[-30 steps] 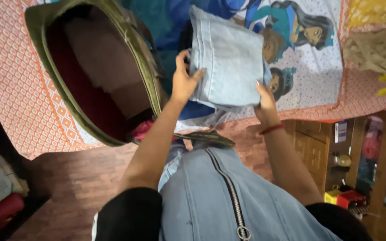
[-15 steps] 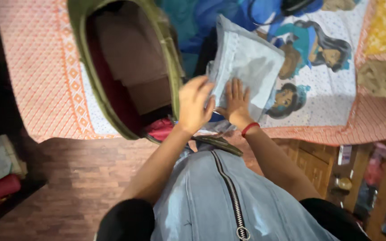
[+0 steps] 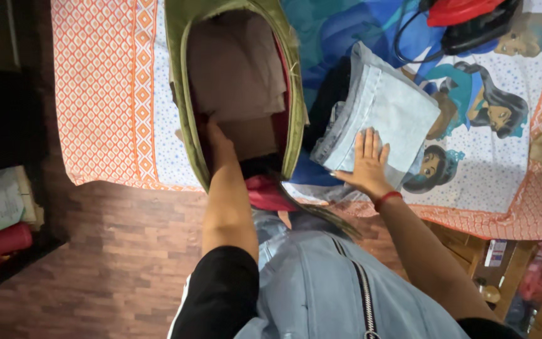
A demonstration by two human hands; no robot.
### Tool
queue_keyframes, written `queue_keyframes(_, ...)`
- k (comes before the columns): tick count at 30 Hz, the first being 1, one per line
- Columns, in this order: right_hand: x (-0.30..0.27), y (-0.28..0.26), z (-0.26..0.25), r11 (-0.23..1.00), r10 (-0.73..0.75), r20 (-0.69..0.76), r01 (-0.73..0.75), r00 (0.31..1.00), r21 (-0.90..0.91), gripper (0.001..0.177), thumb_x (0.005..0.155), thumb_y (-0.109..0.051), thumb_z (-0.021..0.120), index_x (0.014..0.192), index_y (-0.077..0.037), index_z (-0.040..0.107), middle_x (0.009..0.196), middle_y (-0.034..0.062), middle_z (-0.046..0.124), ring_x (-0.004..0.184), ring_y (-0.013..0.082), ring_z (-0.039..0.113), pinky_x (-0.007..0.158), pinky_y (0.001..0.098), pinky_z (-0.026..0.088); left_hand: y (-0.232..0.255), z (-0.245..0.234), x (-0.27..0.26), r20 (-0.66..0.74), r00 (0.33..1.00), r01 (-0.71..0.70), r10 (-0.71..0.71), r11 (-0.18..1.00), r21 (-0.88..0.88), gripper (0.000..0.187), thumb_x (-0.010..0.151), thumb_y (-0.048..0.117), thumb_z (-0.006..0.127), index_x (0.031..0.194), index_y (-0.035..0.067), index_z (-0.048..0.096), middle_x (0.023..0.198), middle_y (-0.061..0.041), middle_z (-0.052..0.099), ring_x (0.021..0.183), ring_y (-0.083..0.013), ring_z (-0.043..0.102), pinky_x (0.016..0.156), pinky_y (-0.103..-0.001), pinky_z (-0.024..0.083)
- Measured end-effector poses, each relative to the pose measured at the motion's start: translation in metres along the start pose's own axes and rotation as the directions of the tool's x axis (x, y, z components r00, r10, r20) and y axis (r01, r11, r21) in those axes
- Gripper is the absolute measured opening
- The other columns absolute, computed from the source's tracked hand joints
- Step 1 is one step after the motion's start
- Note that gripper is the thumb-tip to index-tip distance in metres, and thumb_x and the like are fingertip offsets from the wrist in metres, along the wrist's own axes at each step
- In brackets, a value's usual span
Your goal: The person unpacks a green duffel bag on a bed, removing folded clothes and placing them on the bed surface. They then move the duffel bag aside and open a black suitcase, revealing more folded clothes inside.
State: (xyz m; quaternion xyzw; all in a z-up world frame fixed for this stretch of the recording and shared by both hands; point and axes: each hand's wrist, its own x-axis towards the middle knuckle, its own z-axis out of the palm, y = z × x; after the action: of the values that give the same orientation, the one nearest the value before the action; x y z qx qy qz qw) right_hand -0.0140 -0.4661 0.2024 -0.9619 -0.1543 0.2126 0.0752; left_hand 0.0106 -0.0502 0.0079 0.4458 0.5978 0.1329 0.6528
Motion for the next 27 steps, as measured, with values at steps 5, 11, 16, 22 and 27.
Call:
queue_keyframes(5,-0.001,-0.006,-0.004,0.999,0.017,0.006,-0.017,1.0,-0.045,0.145,0.057,-0.063,0.085,0.16,0.006,0.01,0.168,0.0302,0.006,0.157,0.0433,0.0,0.118,0.0712,0.002,-0.005,0.027,0.042,0.075,0.992,0.092,-0.101,0.99,0.11,0.071,0.084,0.015,0.072,0.148,0.003,0.044,0.153,-0.016,0.045,0.138,-0.031,0.042,0.114,-0.047,0.033)
queue_keyframes(11,0.001,-0.011,-0.01,0.996,0.036,0.023,-0.034,0.999,-0.084,0.145,0.056,-0.062,0.086,0.159,0.007,0.011,0.167,0.03,0.009,0.157,0.0428,0.003,0.118,0.0706,0.004,0.007,0.048,0.059,0.089,0.987,0.114,-0.135,0.971,0.21,0.076,0.082,0.019,0.074,0.149,0.004,0.042,0.154,-0.017,0.042,0.14,-0.0331,0.039,0.115,-0.05,0.03)
queue_keyframes(16,0.003,-0.01,-0.016,0.996,0.041,0.081,-0.034,0.996,-0.085,0.143,0.059,-0.059,0.087,0.158,0.008,0.011,0.166,0.0321,0.006,0.155,0.0447,0.0,0.116,0.0708,0.003,0.008,0.063,0.057,0.132,0.981,0.107,-0.142,0.964,0.242,0.08,0.08,0.023,0.076,0.15,0.005,0.04,0.155,-0.019,0.04,0.142,-0.035,0.036,0.115,-0.053,0.028)
queue_keyframes(22,0.005,-0.011,-0.016,0.995,0.068,0.083,-0.062,0.994,-0.073,0.143,0.057,-0.06,0.087,0.158,0.005,0.01,0.167,0.0287,0.005,0.156,0.0423,0.0,0.118,0.0702,0.003,0.015,0.068,0.072,0.152,0.98,0.08,-0.131,0.951,0.298,0.085,0.078,0.028,0.078,0.151,0.006,0.039,0.156,-0.02,0.037,0.144,-0.0371,0.033,0.116,-0.057,0.025)
queue_keyframes(27,0.006,-0.007,-0.017,0.997,0.057,0.085,-0.052,0.995,-0.053,0.142,0.058,-0.058,0.087,0.158,0.004,0.01,0.167,0.0292,0.005,0.156,0.0436,0.0,0.117,0.0703,0.003,0.015,0.06,0.084,0.153,0.982,0.048,-0.115,0.922,0.384,0.089,0.077,0.031,0.079,0.151,0.006,0.037,0.157,-0.022,0.034,0.145,-0.039,0.03,0.117,-0.059,0.023)
